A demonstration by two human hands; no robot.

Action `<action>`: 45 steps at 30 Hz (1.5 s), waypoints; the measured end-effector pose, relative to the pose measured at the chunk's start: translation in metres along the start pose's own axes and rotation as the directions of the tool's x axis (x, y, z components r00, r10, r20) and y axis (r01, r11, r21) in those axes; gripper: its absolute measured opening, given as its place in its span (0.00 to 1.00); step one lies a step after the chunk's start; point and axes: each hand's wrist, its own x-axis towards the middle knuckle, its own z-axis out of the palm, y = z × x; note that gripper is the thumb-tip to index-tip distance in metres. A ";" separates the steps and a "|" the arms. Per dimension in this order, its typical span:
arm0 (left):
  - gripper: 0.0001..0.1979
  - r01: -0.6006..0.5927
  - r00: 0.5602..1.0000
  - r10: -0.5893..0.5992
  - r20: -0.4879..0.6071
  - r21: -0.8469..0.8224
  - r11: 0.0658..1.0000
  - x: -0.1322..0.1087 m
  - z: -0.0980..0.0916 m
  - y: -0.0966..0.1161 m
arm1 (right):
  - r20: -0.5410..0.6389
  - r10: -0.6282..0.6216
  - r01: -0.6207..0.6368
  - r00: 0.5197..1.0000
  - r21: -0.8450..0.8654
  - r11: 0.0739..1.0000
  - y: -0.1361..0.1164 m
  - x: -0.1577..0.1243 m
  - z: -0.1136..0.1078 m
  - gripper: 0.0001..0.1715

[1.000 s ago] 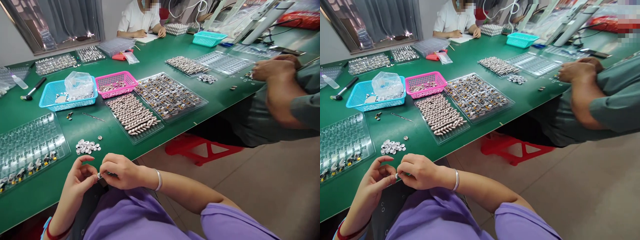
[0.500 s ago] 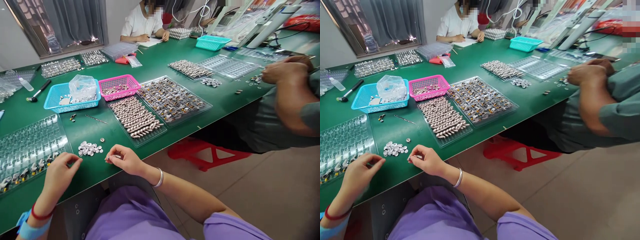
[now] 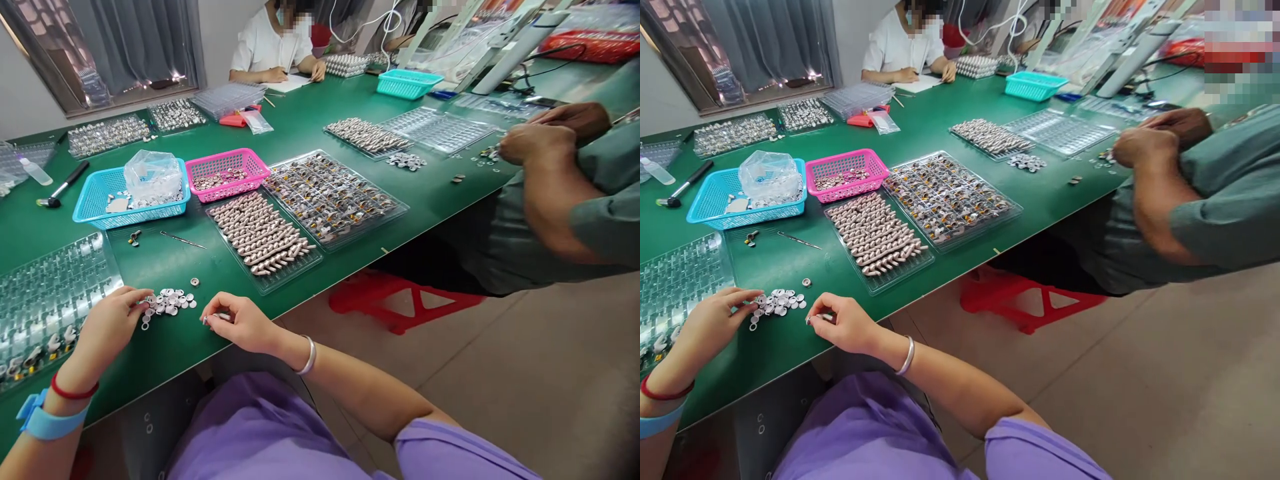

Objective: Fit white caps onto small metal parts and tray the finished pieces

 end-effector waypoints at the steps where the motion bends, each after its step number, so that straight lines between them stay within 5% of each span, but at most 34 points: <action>1: 0.16 -0.004 1.000 0.004 -0.018 0.016 1.000 -0.003 -0.001 0.004 | -0.026 -0.039 0.038 0.999 -0.043 0.998 -0.001 0.003 0.000 0.04; 8: 0.16 -0.204 0.979 0.204 0.011 0.033 0.978 -0.005 0.023 0.043 | -0.085 -0.230 0.184 0.969 -0.368 0.912 -0.005 0.024 0.008 0.02; 15: 0.18 -0.229 0.973 0.229 0.014 0.019 0.973 -0.004 0.007 0.021 | 0.098 -0.347 0.352 0.933 -0.461 0.815 -0.005 0.017 0.060 0.03; 19: 0.19 -0.208 0.978 0.208 -0.005 0.002 0.978 -0.003 0.000 0.019 | 0.009 -0.349 0.299 0.937 -0.539 0.788 -0.004 0.032 0.042 0.06; 21: 0.18 -0.203 0.979 0.203 -0.010 -0.011 0.979 -0.002 0.005 0.023 | 0.069 -0.320 0.295 0.945 -0.606 0.739 -0.003 0.039 0.024 0.06; 28: 0.15 -0.114 0.991 0.111 -0.073 -0.047 0.992 0.008 0.022 0.031 | 0.242 -0.285 0.374 0.927 -0.612 0.697 -0.002 0.023 -0.002 0.07; 36: 0.09 0.005 0.997 -0.027 -0.076 -0.282 0.960 0.003 0.021 0.041 | 0.148 -0.446 0.459 0.883 -0.470 0.754 -0.013 0.003 0.000 0.05; 42: 0.13 0.140 0.983 -0.181 -0.017 -0.567 0.812 -0.035 0.016 0.064 | 0.239 -0.590 0.626 0.771 -0.454 0.634 -0.026 -0.005 0.013 0.05; 45: 0.14 0.225 0.964 -0.256 0.071 -0.729 0.647 -0.053 0.017 0.074 | 0.264 -0.620 0.657 0.739 -0.490 0.573 -0.029 -0.013 0.016 0.05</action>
